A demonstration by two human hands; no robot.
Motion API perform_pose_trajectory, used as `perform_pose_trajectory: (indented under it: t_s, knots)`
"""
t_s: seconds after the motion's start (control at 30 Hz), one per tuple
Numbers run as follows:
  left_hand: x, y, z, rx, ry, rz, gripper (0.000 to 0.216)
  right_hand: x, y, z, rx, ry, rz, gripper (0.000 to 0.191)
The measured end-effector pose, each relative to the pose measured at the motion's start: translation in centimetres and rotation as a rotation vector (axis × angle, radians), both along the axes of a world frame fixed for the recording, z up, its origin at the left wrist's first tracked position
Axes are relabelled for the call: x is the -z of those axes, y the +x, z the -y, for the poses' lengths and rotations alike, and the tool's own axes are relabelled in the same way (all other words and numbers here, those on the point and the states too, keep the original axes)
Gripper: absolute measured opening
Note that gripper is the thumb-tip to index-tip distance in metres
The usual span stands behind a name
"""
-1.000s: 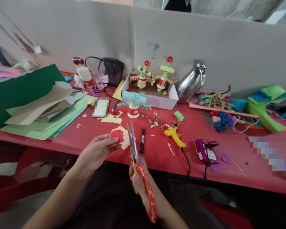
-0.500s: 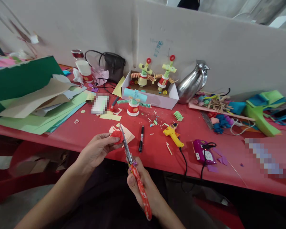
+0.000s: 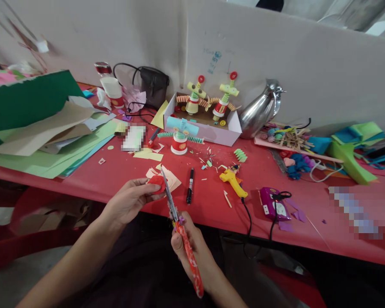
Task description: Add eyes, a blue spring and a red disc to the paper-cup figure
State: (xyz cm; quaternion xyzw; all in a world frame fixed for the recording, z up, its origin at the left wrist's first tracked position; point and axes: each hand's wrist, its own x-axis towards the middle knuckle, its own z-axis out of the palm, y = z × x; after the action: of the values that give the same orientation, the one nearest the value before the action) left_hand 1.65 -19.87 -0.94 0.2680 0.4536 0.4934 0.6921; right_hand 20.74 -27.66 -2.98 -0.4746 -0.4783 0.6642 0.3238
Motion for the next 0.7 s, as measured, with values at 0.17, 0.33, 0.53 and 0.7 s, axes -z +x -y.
perform_pose_trajectory:
  t_s: [0.17,0.33,0.53,0.7]
  knots:
    - [0.31,-0.14,-0.13,0.006,0.004,0.015,0.015,-0.19,-0.09,0.83,0.004,0.052,-0.008,0.053]
    - [0.08,-0.36,-0.34,-0.010,-0.010,0.007,0.016,-0.14,0.08,0.74,-0.011,0.049,0.004,0.056]
    - [0.21,-0.68,-0.35,0.008,0.013,-0.003,0.017,-0.18,-0.05,0.86,-0.002,0.017,-0.017,0.057]
    - [0.21,-0.77,-0.31,0.002,0.003,-0.001,0.017,0.17,-0.05,0.94,-0.011,-0.013,-0.042,0.056]
